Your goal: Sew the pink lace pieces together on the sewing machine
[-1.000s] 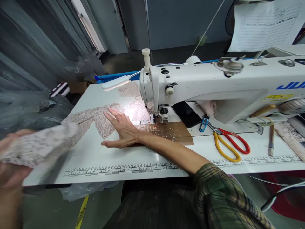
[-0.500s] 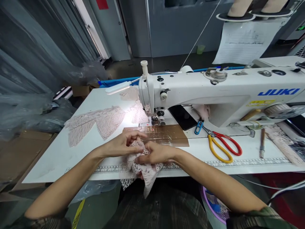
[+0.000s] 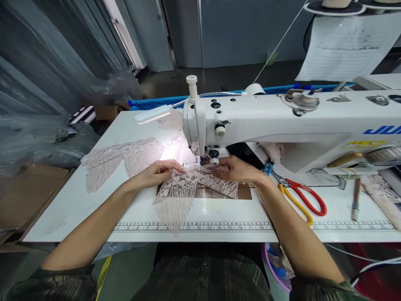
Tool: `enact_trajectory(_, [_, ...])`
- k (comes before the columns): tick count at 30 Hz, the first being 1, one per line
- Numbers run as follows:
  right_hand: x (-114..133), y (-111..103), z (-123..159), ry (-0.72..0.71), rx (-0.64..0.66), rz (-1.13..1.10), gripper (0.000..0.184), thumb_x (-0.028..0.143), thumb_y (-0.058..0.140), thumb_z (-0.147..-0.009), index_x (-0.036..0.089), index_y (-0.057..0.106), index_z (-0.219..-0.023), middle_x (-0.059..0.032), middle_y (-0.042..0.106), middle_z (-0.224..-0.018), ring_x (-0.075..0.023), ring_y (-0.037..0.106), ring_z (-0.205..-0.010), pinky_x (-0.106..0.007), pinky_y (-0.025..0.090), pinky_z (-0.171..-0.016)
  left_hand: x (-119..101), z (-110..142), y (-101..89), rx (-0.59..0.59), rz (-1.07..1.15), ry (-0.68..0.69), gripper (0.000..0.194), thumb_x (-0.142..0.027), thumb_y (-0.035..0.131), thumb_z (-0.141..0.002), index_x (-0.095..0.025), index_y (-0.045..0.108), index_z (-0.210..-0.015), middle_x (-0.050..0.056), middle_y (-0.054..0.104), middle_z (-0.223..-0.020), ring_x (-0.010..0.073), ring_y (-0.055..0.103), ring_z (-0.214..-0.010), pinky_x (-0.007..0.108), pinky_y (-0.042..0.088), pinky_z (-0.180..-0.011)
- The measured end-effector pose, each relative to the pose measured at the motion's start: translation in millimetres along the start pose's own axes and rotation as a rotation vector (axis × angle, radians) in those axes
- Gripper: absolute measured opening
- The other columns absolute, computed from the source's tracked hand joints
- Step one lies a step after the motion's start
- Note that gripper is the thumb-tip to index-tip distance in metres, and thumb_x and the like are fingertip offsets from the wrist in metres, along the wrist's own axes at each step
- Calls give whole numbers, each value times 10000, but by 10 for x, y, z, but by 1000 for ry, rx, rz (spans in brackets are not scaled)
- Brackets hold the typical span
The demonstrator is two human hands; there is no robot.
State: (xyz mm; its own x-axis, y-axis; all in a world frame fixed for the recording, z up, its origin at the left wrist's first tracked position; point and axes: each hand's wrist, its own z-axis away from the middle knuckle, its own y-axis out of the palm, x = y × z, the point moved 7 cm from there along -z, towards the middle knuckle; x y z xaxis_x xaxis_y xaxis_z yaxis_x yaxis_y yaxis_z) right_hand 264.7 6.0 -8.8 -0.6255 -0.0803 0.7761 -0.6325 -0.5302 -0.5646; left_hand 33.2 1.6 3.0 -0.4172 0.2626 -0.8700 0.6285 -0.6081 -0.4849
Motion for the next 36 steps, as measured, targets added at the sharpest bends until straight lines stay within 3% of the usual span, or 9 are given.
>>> enact_trajectory(4, [-11,26,22,-70,-57,-21,416,580,614,-827,175,710,-822,3,530,-655,-114,402,-574,-272,291,-525,-103,19,-19,-158,-335,165,370,-102,363,-855,-141,704,-992,103,675,-1034,154,625,-819,294,521,-679])
enact_trajectory(9, [61,61,91,-146,-93,8,284,448,642,-824,185,731,-883,-49,644,-840,-170,536,-734,-314,413,-673,-230,62,109,-320,-855,339,280,-180,414,-927,-118,672,-1015,145,687,-1073,234,620,-881,422,513,-745])
enact_trajectory(13, [126,176,174,-95,95,-22,221,389,639,-808,193,696,-891,-9,624,-756,-142,527,-670,-270,401,-612,-271,80,336,-176,-798,464,222,-233,473,-960,-165,685,-965,94,714,-1057,207,646,-875,375,522,-740])
enact_trajectory(15, [78,138,190,-11,71,24,229,385,624,-803,183,692,-886,12,571,-644,-125,479,-582,-254,349,-533,-258,77,416,-104,-789,462,246,-295,480,-981,-164,670,-1064,108,676,-1207,241,645,-1010,420,525,-840])
enact_trajectory(20, [-10,-9,197,57,-84,124,337,383,621,-784,161,715,-1019,32,498,-566,-115,424,-516,-251,290,-486,-208,48,332,-221,-871,337,410,-417,437,-1010,-114,562,-1255,198,464,-1468,365,465,-1327,603,380,-1070])
enact_trajectory(24, [35,53,188,7,-45,145,346,446,606,-804,169,726,-972,41,433,-533,-106,360,-495,-259,258,-484,-234,56,316,-252,-842,371,273,-311,457,-1007,-136,630,-1124,177,617,-1297,303,616,-1115,514,518,-894])
enact_trajectory(27, [19,-1,172,39,-148,190,292,440,573,-799,178,698,-833,33,445,-537,-103,343,-497,-269,253,-503,-239,60,393,-155,-762,436,251,-275,457,-1005,-141,657,-1076,133,708,-1100,251,665,-969,443,554,-805])
enact_trajectory(32, [-26,-165,148,28,-411,52,212,395,541,-771,188,586,-760,19,483,-601,-107,365,-530,-273,262,-529,-156,42,416,-80,-785,461,448,-470,488,-982,-154,540,-1295,166,558,-1383,312,567,-1203,547,491,-982])
enact_trajectory(36, [-32,-216,147,42,-543,123,132,324,570,-749,192,575,-755,23,481,-583,-110,378,-532,-279,264,-552,-83,22,388,-60,-823,405,499,-499,461,-987,-165,488,-1357,164,516,-1425,340,525,-1251,583,413,-1061])
